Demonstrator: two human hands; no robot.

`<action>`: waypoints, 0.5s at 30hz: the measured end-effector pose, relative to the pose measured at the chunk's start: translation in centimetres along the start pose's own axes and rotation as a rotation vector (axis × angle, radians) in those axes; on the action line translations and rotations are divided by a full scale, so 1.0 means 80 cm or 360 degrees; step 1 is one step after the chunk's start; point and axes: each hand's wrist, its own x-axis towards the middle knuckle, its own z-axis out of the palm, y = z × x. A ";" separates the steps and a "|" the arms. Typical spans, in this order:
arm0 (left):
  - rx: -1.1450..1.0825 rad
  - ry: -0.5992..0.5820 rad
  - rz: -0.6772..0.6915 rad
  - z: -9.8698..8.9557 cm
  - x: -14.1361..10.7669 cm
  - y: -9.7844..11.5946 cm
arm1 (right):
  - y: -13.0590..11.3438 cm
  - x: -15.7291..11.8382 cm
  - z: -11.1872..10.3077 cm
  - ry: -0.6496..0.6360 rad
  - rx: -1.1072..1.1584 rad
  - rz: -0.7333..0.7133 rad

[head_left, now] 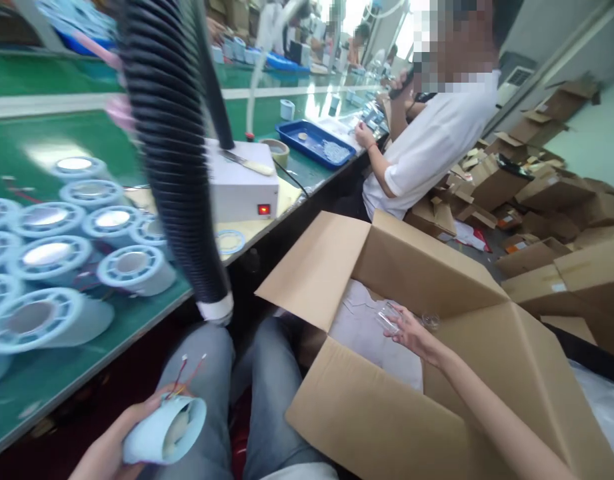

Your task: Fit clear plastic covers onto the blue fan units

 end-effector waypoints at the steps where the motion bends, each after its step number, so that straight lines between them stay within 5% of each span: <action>1: -0.0105 -0.0110 0.0006 -0.005 -0.002 -0.002 | -0.017 -0.008 0.016 -0.0016 0.0033 -0.0067; 8: -0.0281 -0.0709 0.0284 -0.037 -0.060 -0.017 | -0.102 -0.074 0.129 -0.0334 -0.0167 -0.0574; 12: -0.0228 -0.0691 0.0340 -0.052 -0.080 -0.019 | -0.132 -0.120 0.204 -0.0870 -0.0303 -0.1038; 15: -0.0131 -0.0763 0.0336 -0.064 -0.086 -0.020 | -0.149 -0.153 0.261 -0.1026 -0.0602 -0.1460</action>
